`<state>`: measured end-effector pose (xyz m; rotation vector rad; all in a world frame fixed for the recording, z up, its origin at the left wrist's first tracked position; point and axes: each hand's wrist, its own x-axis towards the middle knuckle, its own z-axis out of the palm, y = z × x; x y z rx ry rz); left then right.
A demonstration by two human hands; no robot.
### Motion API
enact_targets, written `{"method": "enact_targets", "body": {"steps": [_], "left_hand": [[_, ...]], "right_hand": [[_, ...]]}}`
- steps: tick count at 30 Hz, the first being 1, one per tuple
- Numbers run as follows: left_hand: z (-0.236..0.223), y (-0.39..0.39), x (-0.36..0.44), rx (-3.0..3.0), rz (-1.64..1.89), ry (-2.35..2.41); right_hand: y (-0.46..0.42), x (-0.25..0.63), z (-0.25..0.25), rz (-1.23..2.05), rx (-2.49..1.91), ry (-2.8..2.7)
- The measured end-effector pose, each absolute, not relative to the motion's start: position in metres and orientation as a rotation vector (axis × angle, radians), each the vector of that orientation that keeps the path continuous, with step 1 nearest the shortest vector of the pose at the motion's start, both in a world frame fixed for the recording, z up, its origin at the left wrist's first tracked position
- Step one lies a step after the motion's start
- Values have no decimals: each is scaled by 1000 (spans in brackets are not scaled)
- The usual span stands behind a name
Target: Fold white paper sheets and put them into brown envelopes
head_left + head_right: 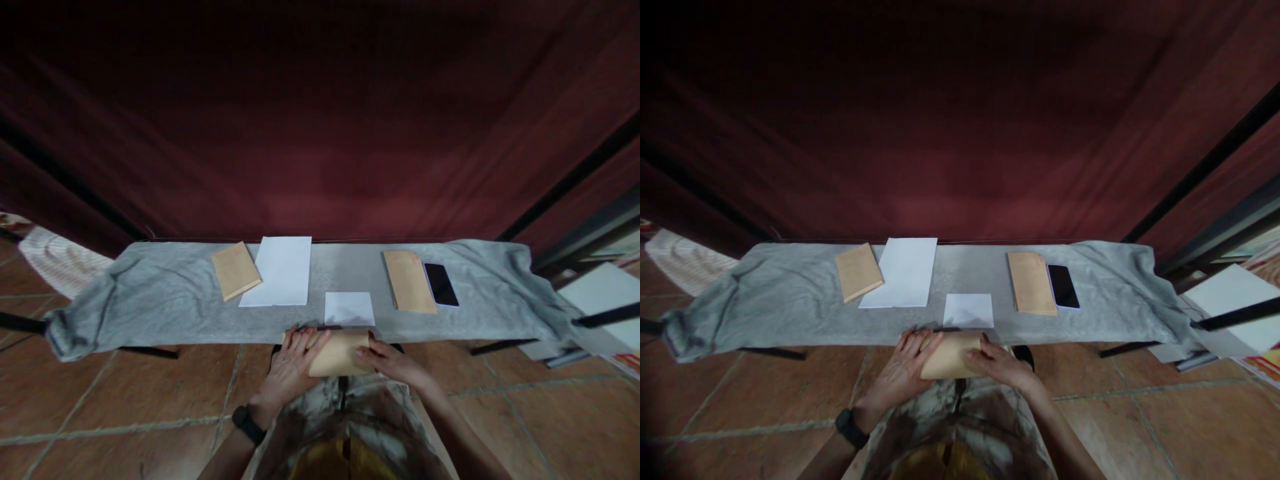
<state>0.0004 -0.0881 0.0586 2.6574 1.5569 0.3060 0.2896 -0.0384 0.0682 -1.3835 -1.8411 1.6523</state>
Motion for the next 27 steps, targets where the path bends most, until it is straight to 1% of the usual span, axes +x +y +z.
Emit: {"method": "enact_targets", "body": {"steps": [4, 7, 10, 13, 16, 18, 23, 27], "left_hand": [[67, -77, -31, 2658, 307, 1639], [71, -67, -54, 2640, 297, 1714], [77, -53, -71, 2602, 304, 1777], [85, -32, -86, 2559, 284, 1832], [89, -8, -101, 2506, 229, 1871], [88, 8, -111, 2450, 165, 1894], [81, 34, -130, 2321, -21, 1893], [76, 42, -136, 2220, -31, 1866]], "right_hand": [[-32, 291, 73, 1620, -1156, -2044], [-23, 290, 63, 1507, -1177, -1968], [-8, 288, 49, 1212, -1355, -1862], [10, 285, 37, 812, -1492, -1828], [25, 280, 25, 482, -1544, -1841], [31, 276, 16, 345, -1539, -1875], [32, 261, -7, 227, -1503, -1995], [24, 250, -19, 200, -1480, -2100]]}}
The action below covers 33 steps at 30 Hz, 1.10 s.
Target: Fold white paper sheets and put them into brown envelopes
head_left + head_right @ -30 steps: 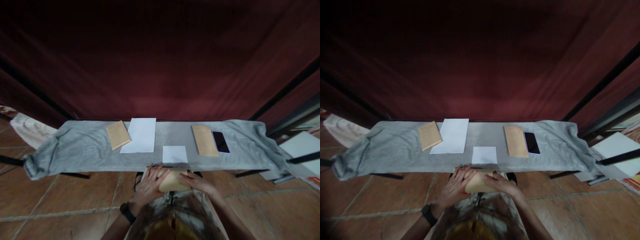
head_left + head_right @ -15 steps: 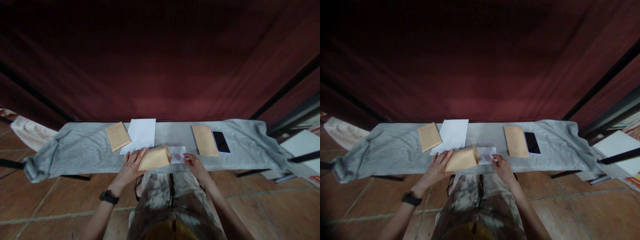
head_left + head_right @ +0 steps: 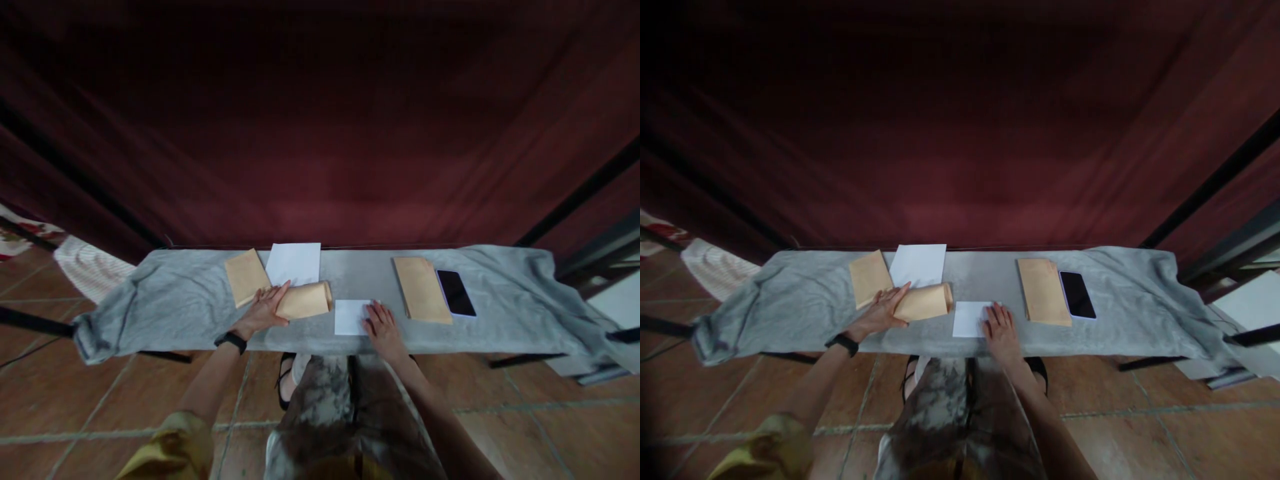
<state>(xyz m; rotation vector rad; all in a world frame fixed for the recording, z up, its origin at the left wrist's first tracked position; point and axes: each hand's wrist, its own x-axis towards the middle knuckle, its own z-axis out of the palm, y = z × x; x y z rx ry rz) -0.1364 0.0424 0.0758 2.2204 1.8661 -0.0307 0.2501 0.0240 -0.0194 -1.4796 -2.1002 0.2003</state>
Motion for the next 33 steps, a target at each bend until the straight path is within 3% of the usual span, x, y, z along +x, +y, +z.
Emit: {"method": "enact_targets", "body": {"steps": [10, 20, 33], "left_hand": [[79, 49, -141, 2229, 51, 1842], [79, 31, -130, 2346, 160, 1779], [82, 27, -127, 2351, 168, 1845]], "right_hand": [[21, 243, -13, 260, -1494, -2034], [53, 188, 31, 581, -955, -2264], [62, 160, 24, 667, -1145, -2135]]}}
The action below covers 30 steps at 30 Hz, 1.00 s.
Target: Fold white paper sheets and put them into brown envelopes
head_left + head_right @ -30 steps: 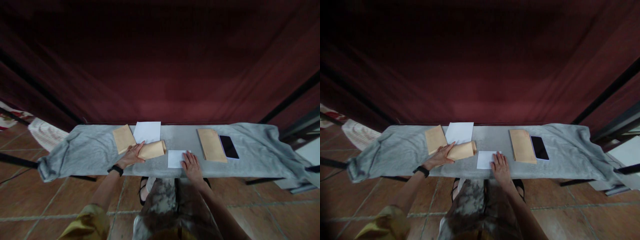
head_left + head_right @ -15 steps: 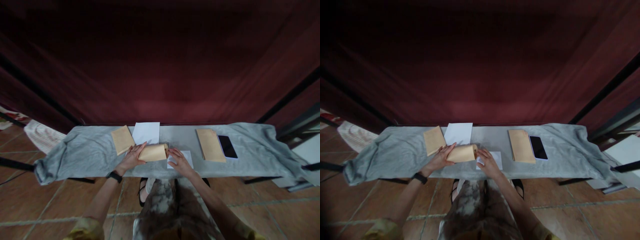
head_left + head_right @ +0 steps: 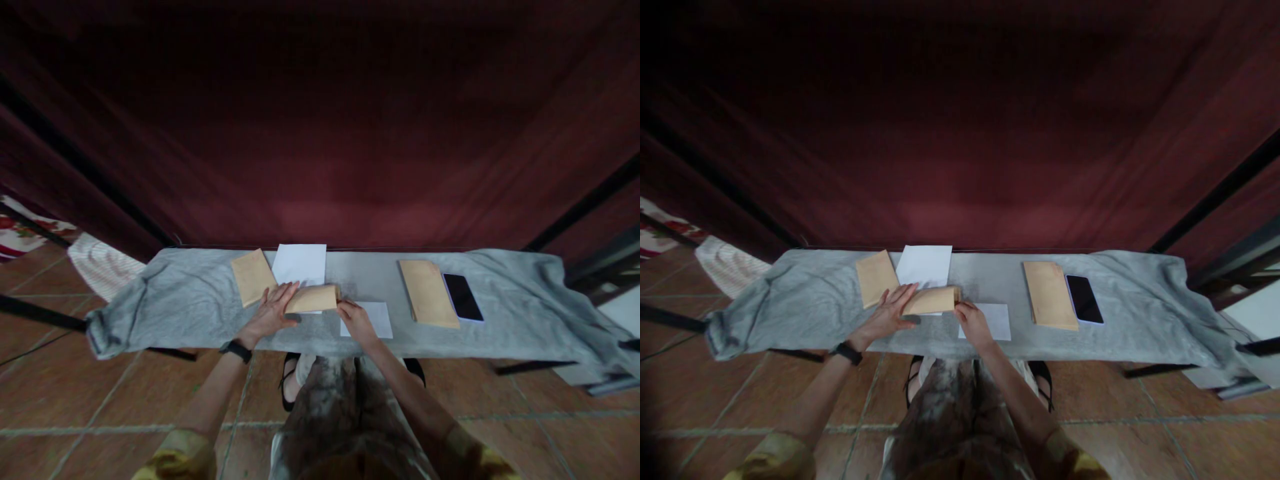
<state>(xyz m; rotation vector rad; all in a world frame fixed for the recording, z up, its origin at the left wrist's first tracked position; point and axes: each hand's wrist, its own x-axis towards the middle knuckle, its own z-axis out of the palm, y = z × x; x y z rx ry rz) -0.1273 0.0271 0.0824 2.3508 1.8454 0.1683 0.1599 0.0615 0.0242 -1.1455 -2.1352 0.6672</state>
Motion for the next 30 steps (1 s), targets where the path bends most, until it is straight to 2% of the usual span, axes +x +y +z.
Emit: {"method": "enact_targets", "body": {"steps": [7, 14, 22, 30], "left_hand": [[67, -11, -85, 2551, 442, 1907], [32, -50, -33, 2573, 535, 1810], [9, -69, 38, 2577, 481, 1579], [-8, -64, 85, 2563, 512, 1863]], "right_hand": [[60, 159, 16, 650, -1147, -2140], [48, 180, 3, 596, -1120, -2150], [32, 250, -17, 225, -1375, -2127], [19, 272, -25, -85, -1507, -2240]]}}
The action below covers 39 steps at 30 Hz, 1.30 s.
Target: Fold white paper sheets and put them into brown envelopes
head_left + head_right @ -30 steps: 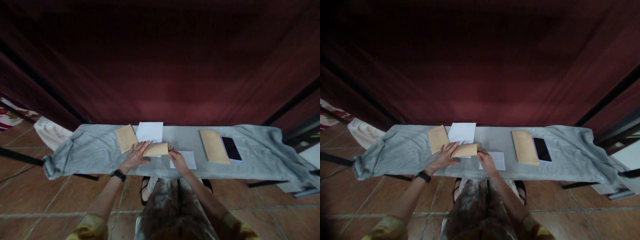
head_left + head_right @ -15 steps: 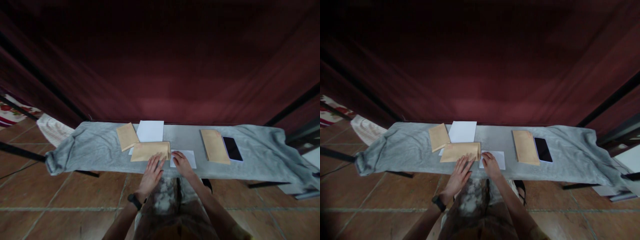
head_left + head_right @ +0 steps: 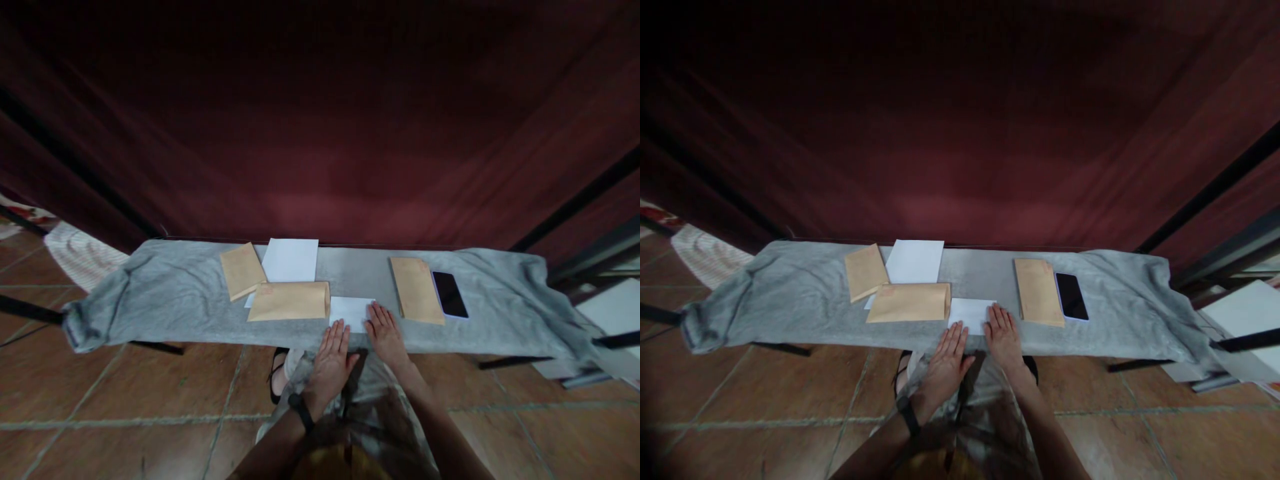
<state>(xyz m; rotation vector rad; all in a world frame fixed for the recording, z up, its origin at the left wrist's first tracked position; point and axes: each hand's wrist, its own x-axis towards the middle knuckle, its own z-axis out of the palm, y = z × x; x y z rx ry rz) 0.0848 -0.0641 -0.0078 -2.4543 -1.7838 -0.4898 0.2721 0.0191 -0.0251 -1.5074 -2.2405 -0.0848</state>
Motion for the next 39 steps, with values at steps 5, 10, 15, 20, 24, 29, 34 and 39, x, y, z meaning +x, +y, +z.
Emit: {"method": "enact_targets", "body": {"steps": [5, 10, 15, 20, 24, 29, 34, 39], "left_hand": [[-11, -63, 81, -2477, -486, -1740], [-11, -63, 81, -2471, -482, -1755], [-10, -65, 85, -2480, -485, -1794], [-4, -61, 97, -2531, -480, -1809], [5, -56, 110, -2601, -453, -1824], [14, -47, 122, -2616, -510, -1832], [14, -23, 122, -2508, -539, -1865], [0, -7, 124, -2414, -496, -2014]], "right_hand": [[47, 268, -7, 12, -1598, -2248], [74, 259, 19, 189, -1733, -2380], [86, 261, 35, 253, -1794, -2415], [97, 269, 41, 346, -1800, -2482], [107, 276, 44, 415, -1787, -2540], [115, 281, 46, 414, -1784, -2550], [107, 278, 45, 310, -1812, -2486], [75, 262, 19, 232, -1604, -2248]]}}
